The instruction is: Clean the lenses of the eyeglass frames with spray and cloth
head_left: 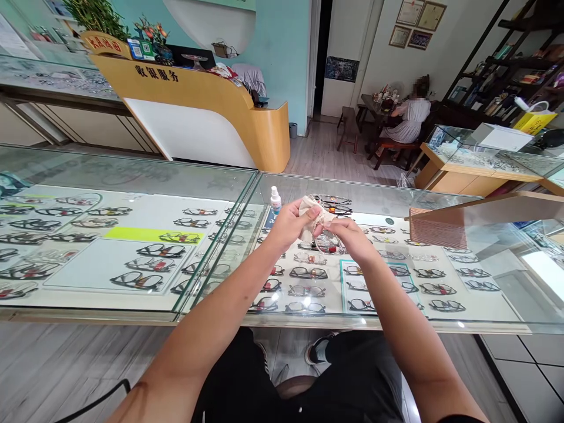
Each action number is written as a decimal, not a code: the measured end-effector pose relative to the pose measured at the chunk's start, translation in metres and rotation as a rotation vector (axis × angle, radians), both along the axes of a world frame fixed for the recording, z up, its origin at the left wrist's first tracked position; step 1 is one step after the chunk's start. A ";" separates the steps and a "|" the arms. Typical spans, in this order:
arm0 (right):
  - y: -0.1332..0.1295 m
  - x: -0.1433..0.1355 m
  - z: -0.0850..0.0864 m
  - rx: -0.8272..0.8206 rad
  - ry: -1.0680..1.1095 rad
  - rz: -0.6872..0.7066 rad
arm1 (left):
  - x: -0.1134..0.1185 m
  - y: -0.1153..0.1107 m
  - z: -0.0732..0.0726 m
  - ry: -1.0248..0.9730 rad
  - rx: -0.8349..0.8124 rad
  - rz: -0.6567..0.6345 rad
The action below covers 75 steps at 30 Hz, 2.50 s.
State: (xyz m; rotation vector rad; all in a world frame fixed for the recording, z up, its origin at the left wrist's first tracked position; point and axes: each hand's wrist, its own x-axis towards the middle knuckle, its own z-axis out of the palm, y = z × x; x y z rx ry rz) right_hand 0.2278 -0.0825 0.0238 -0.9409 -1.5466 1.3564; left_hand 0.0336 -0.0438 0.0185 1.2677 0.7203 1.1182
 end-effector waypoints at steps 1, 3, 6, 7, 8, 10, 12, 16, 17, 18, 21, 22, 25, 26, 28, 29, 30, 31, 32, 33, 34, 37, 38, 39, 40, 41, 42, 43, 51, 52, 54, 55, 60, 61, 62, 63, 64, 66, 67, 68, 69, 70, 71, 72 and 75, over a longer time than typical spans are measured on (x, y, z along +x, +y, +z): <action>0.000 0.002 0.001 0.000 0.012 0.000 | -0.002 0.001 0.000 -0.003 0.006 -0.001; 0.000 0.005 0.003 -0.011 0.044 -0.013 | -0.007 0.004 0.001 0.011 0.005 -0.010; 0.003 0.009 0.001 -0.029 0.083 -0.040 | -0.015 0.008 0.004 0.038 -0.006 -0.070; 0.004 0.009 0.000 -0.028 0.088 -0.040 | -0.016 0.008 0.005 0.037 0.002 -0.099; 0.004 0.008 -0.002 -0.024 0.091 -0.035 | -0.016 0.007 0.006 0.032 0.015 -0.125; 0.004 0.004 -0.006 -0.018 0.084 -0.015 | -0.012 0.004 0.008 0.019 0.046 -0.160; 0.004 0.000 -0.009 -0.012 0.074 0.010 | -0.005 -0.001 0.008 -0.003 0.065 -0.153; 0.002 -0.003 -0.012 -0.011 0.049 0.020 | -0.002 -0.002 0.005 -0.017 0.053 -0.094; 0.002 -0.001 -0.010 -0.014 0.047 0.009 | -0.005 0.000 0.005 0.000 0.039 -0.084; 0.003 0.000 -0.009 -0.018 0.047 -0.004 | -0.009 0.003 0.005 0.022 0.026 -0.082; 0.003 0.006 -0.004 -0.017 0.077 -0.019 | -0.023 0.010 0.009 0.067 0.023 -0.124; 0.003 0.007 -0.003 -0.012 0.086 -0.012 | -0.026 0.010 0.011 0.069 0.039 -0.154; 0.002 0.004 -0.003 0.000 0.077 0.016 | -0.022 0.005 0.015 0.054 0.094 -0.189; 0.002 0.002 -0.004 0.000 0.068 0.020 | -0.018 0.002 0.016 0.047 0.104 -0.180; 0.000 -0.002 -0.006 0.000 0.049 0.029 | -0.009 -0.002 0.013 0.027 0.110 -0.146; -0.001 -0.003 -0.007 0.002 0.038 0.031 | -0.006 -0.003 0.012 0.017 0.107 -0.132; -0.002 -0.004 -0.007 0.006 0.025 0.031 | -0.005 -0.002 0.010 0.010 0.101 -0.116; -0.002 -0.004 -0.007 0.011 0.011 0.029 | -0.005 -0.001 0.008 0.007 0.090 -0.097; -0.001 -0.002 -0.007 0.012 0.003 0.026 | -0.007 0.002 0.007 0.010 0.072 -0.076; -0.001 0.000 -0.006 0.012 0.004 0.022 | -0.011 0.005 0.006 0.018 0.049 -0.064; 0.001 0.002 -0.006 0.010 0.012 0.020 | -0.015 0.007 0.006 0.026 0.022 -0.068; 0.004 0.008 -0.005 0.026 0.063 0.031 | -0.023 0.011 0.008 0.024 -0.027 -0.160; 0.005 0.009 -0.006 0.036 0.077 0.034 | -0.022 0.010 0.008 0.008 -0.024 -0.192; 0.005 0.009 -0.006 0.045 0.084 0.036 | -0.020 0.008 0.008 -0.011 -0.013 -0.208; 0.005 0.007 -0.007 0.050 0.081 0.037 | -0.016 0.005 0.007 -0.034 0.002 -0.202; 0.004 0.006 -0.007 0.049 0.070 0.035 | -0.010 0.003 0.006 -0.058 0.014 -0.177; 0.002 0.003 -0.008 0.042 0.051 0.031 | -0.005 0.001 0.004 -0.083 0.019 -0.142; 0.001 0.001 -0.007 0.033 0.029 0.025 | 0.000 -0.001 0.002 -0.102 0.017 -0.106; 0.004 0.007 -0.004 -0.013 0.083 -0.014 | -0.015 0.012 0.001 -0.078 -0.124 -0.131; 0.005 0.008 -0.004 -0.012 0.096 -0.022 | -0.016 0.012 0.002 -0.081 -0.126 -0.160; 0.006 0.005 -0.007 -0.007 0.120 -0.020 | -0.013 0.007 0.004 -0.106 -0.111 -0.182; 0.006 0.003 -0.008 -0.005 0.129 -0.011 | -0.010 0.004 0.004 -0.127 -0.098 -0.171; 0.000 -0.005 -0.009 0.011 0.065 0.016 | 0.006 -0.005 0.003 -0.163 -0.050 -0.083; -0.001 -0.005 -0.008 0.019 0.049 0.015 | 0.006 -0.004 0.003 -0.156 -0.046 -0.081; -0.001 -0.003 -0.006 0.028 0.043 0.018 | 0.005 -0.003 0.003 -0.152 -0.047 -0.079; -0.002 -0.001 -0.004 0.037 0.044 0.021 | 0.003 0.000 0.003 -0.149 -0.053 -0.077; -0.002 0.001 -0.002 0.045 0.050 0.024 | 0.000 0.002 0.003 -0.144 -0.063 -0.075; 0.000 0.005 0.000 0.055 0.072 0.016 | -0.004 0.006 0.003 -0.135 -0.091 -0.074; 0.001 0.006 0.000 0.055 0.081 0.007 | -0.006 0.007 0.003 -0.133 -0.102 -0.075; 0.001 0.006 0.000 0.050 0.089 0.001 | -0.007 0.007 0.004 -0.131 -0.105 -0.083; 0.002 0.005 -0.001 0.043 0.097 -0.001 | -0.007 0.007 0.004 -0.129 -0.099 -0.095; 0.002 0.004 -0.002 0.041 0.102 0.000 | -0.007 0.005 0.005 -0.126 -0.082 -0.108; 0.003 0.002 -0.003 0.043 0.099 0.003 | -0.005 0.004 0.005 -0.123 -0.058 -0.120; 0.002 0.000 -0.005 0.050 0.084 0.006 | -0.003 0.002 0.006 -0.119 -0.033 -0.125; -0.001 -0.005 -0.006 0.077 0.005 0.015 | 0.003 -0.003 0.006 -0.117 0.018 -0.080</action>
